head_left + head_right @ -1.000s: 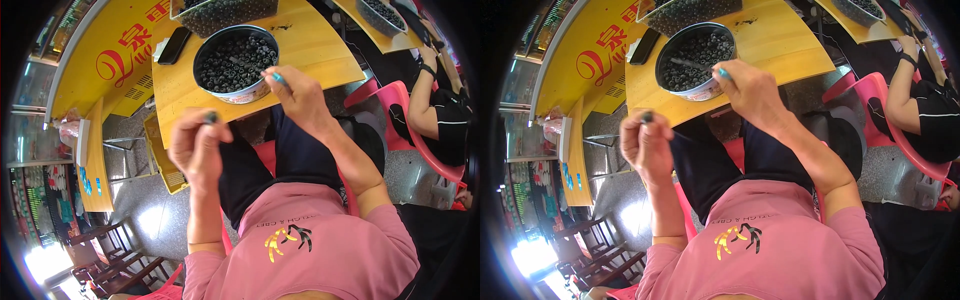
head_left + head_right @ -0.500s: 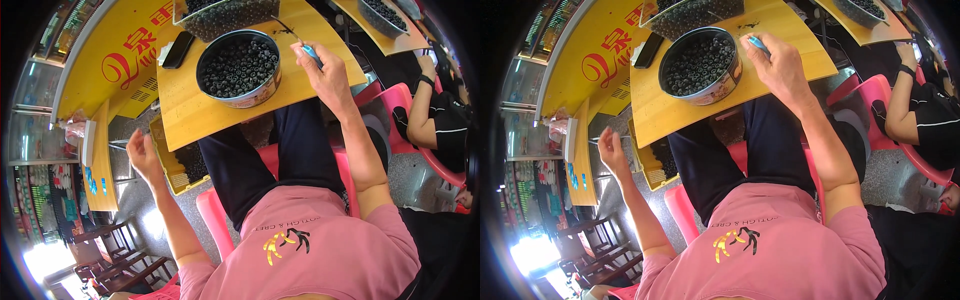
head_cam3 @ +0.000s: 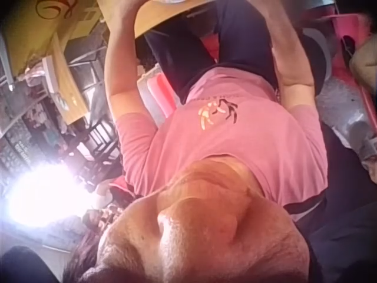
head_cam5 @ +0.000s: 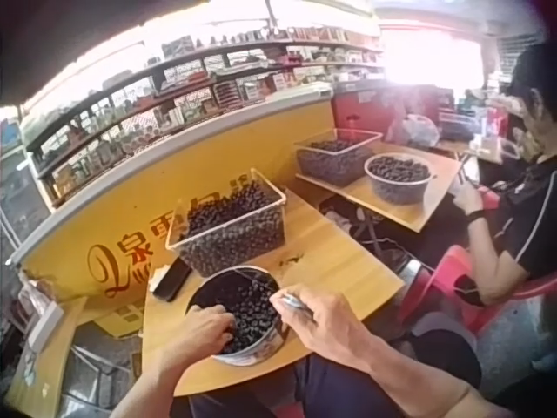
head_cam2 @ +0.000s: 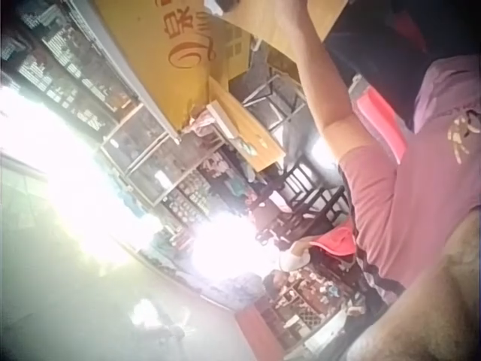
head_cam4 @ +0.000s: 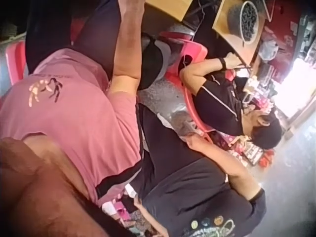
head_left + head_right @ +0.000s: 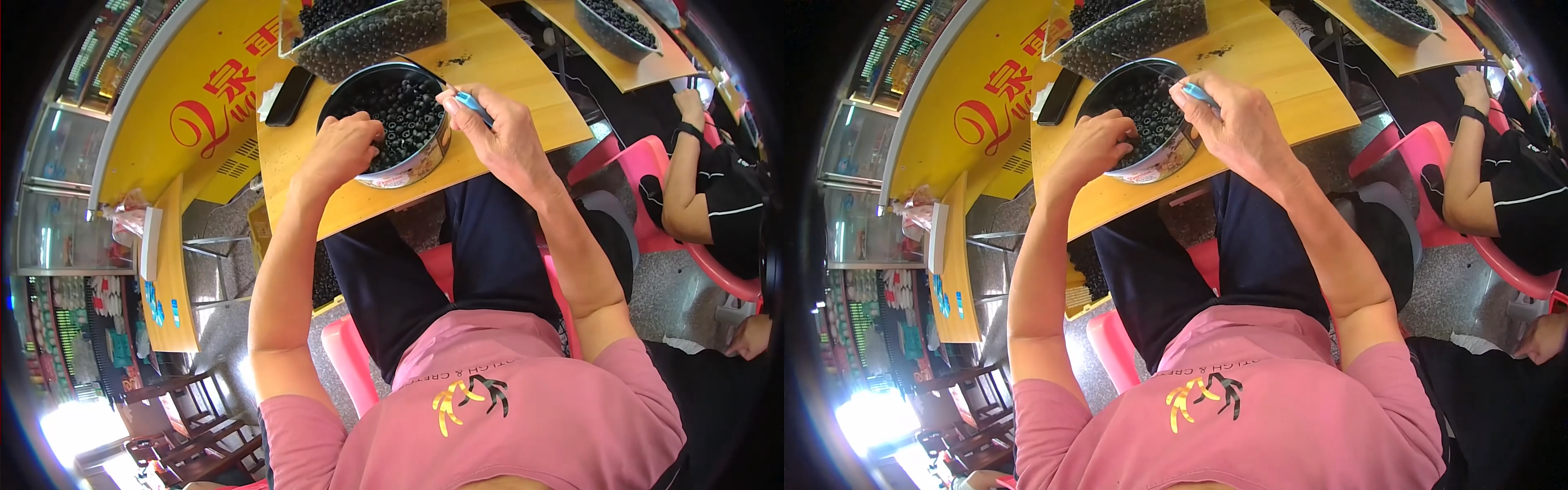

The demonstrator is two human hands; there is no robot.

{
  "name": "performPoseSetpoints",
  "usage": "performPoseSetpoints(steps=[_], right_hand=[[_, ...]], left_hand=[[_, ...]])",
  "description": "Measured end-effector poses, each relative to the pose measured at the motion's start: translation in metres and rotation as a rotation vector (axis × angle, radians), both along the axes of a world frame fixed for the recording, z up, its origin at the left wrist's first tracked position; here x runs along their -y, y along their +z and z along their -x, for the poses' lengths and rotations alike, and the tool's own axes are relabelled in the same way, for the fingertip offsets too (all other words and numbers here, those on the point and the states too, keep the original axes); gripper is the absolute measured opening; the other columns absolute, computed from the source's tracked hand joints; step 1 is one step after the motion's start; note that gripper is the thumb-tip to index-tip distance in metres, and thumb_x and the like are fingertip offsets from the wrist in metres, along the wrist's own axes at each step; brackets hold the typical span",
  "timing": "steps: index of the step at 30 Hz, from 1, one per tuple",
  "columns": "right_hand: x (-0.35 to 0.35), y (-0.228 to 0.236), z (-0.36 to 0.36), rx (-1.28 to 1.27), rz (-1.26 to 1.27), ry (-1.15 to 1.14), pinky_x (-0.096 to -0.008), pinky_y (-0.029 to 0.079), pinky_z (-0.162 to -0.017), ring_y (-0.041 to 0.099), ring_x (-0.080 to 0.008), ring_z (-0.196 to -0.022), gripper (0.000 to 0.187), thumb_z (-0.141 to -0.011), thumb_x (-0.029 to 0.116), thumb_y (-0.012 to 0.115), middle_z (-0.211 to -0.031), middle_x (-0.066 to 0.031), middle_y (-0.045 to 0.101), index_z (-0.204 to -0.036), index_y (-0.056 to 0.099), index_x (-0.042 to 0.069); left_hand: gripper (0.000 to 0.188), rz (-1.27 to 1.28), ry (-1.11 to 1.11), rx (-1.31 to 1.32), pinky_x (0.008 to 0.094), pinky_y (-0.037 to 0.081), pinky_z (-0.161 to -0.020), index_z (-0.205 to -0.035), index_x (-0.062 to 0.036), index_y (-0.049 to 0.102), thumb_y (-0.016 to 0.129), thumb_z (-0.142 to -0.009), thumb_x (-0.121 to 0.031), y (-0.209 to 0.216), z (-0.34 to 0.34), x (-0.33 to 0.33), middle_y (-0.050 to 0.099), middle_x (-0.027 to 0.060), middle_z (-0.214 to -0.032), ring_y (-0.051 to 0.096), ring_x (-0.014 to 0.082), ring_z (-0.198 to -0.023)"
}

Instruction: Peeling small black fruits or nuts using a small pairing knife at a production workstation.

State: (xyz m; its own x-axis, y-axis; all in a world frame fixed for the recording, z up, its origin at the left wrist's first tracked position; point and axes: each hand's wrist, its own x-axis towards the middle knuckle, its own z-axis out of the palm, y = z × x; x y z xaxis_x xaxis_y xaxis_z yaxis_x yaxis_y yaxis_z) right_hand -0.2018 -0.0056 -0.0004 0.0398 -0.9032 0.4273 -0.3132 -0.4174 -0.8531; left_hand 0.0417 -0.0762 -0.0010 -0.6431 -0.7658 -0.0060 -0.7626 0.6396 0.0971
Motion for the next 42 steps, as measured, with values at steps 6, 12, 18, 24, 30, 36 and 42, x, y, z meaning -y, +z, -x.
performPoseSetpoints(steps=[6,12,18,24,30,36,42], right_hand=[[0.001,-0.005,-0.001,-0.019,0.021,0.033,-0.0232,0.046,-0.066,0.056,-0.0079,-0.073,0.028,-0.099,0.022,0.058,-0.078,-0.0036,0.062,-0.111,0.065,-0.002],[-0.005,-0.003,-0.015,0.163,-0.148,0.170,-0.0240,0.048,-0.071,0.059,-0.0082,-0.078,0.030,-0.098,0.026,0.060,-0.086,-0.0037,0.065,-0.110,0.065,-0.002],[-0.022,0.009,-0.029,0.469,-0.209,0.380,-0.0224,0.050,-0.078,0.060,-0.0059,-0.085,0.024,-0.092,0.013,0.069,-0.091,-0.0023,0.066,-0.110,0.064,-0.003],[-0.023,0.005,-0.032,0.409,-0.142,0.347,-0.0229,0.049,-0.085,0.060,-0.0057,-0.085,0.022,-0.092,0.011,0.069,-0.092,-0.0005,0.066,-0.108,0.065,-0.002],[-0.019,0.003,-0.028,0.416,-0.252,0.368,-0.0222,0.047,-0.086,0.059,-0.0058,-0.086,0.020,-0.091,0.013,0.070,-0.091,0.0014,0.065,-0.105,0.067,-0.001],[-0.021,0.013,-0.024,0.432,-0.345,0.494,-0.0172,0.043,-0.068,0.056,-0.0032,-0.078,0.021,-0.090,0.017,0.071,-0.086,0.0042,0.063,-0.104,0.068,0.002],[-0.019,0.009,-0.023,0.421,-0.331,0.477,-0.0154,0.032,-0.056,0.046,0.0010,-0.068,0.017,-0.090,0.021,0.072,-0.078,0.0077,0.057,-0.096,0.067,0.006]], left_hand=[[0.015,-0.126,0.131,-0.254,0.0350,0.046,-0.079,-0.096,-0.0051,0.068,0.064,-0.082,-0.008,0.002,0.002,-0.001,0.065,0.0081,-0.091,0.062,0.0214,-0.084],[0.016,-0.627,0.227,-1.240,0.0224,0.048,-0.076,-0.104,-0.0001,0.063,0.067,-0.090,-0.005,0.021,0.014,-0.051,0.068,0.0053,-0.095,0.060,0.0087,-0.081],[0.021,-0.781,0.061,-1.754,0.0274,0.051,-0.081,-0.109,-0.0011,0.058,0.067,-0.089,-0.002,0.003,0.035,-0.085,0.065,0.0071,-0.103,0.062,0.0133,-0.085],[0.020,-0.703,0.142,-1.863,0.0281,0.051,-0.081,-0.110,-0.0011,0.057,0.065,-0.092,-0.002,-0.004,0.043,-0.097,0.064,0.0058,-0.098,0.062,0.0135,-0.085],[0.019,-0.544,0.216,-1.712,0.0247,0.052,-0.079,-0.108,-0.0005,0.061,0.068,-0.091,-0.005,0.000,0.040,-0.103,0.066,0.0056,-0.099,0.061,0.0095,-0.086],[0.020,-0.616,0.207,-1.634,0.0237,0.053,-0.074,-0.109,0.0007,0.061,0.068,-0.091,-0.004,0.000,0.030,-0.103,0.067,0.0054,-0.096,0.062,0.0098,-0.082],[0.022,-0.598,0.216,-1.616,0.0239,0.053,-0.073,-0.112,0.0020,0.060,0.066,-0.092,-0.003,0.004,0.035,-0.106,0.067,0.0050,-0.094,0.061,0.0094,-0.080]])
